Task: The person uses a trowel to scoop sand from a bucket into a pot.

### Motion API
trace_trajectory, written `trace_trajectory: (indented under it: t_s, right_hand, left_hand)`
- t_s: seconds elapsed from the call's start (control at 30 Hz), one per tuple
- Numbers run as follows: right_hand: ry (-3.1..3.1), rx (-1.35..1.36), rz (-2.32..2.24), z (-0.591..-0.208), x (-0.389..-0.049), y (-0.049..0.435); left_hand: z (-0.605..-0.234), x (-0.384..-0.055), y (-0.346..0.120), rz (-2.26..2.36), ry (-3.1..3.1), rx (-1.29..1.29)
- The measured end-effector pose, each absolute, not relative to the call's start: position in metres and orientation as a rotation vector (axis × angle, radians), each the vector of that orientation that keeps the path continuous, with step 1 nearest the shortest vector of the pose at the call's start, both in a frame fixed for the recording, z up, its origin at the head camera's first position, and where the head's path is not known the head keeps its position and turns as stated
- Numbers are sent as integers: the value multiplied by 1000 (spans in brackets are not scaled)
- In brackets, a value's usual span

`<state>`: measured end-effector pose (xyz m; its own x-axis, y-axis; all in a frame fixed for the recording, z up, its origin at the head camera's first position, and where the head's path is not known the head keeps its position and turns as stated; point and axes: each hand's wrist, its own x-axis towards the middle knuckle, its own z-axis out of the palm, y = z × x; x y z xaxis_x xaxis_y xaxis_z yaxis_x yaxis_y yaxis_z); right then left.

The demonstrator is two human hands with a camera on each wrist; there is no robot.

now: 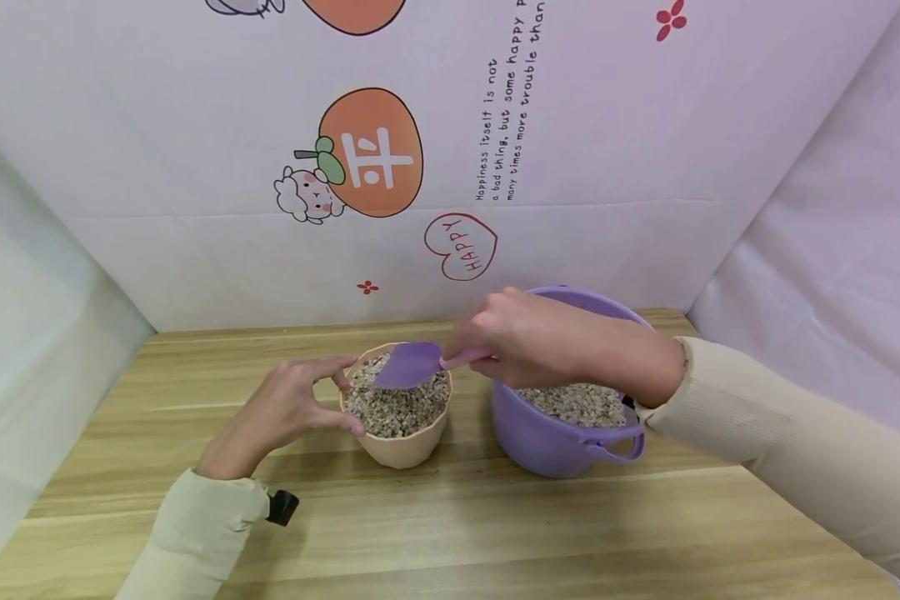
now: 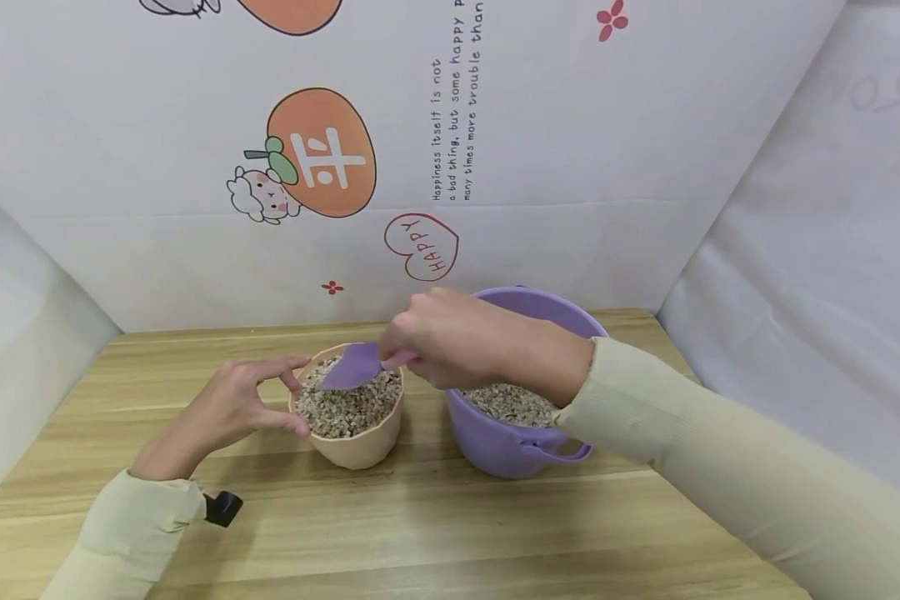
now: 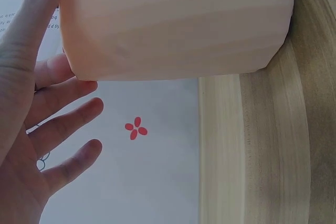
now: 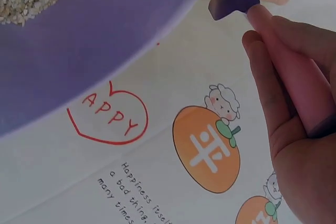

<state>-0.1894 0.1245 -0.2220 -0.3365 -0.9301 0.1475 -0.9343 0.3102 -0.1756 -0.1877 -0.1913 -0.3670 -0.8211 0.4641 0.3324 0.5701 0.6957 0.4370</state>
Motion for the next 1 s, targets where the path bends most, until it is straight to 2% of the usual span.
trace_trajectory:
  t_s: [0.7,1.0]
  right_hand:
    - [-2527,1903,315,-230,-183,152]
    - [-2409,1936,330,-231,-190,134]
  left_hand:
    - [-368,-187,-192,-818,-2710,-809]
    - [-369,-187,-191,-848,-2703,-828]
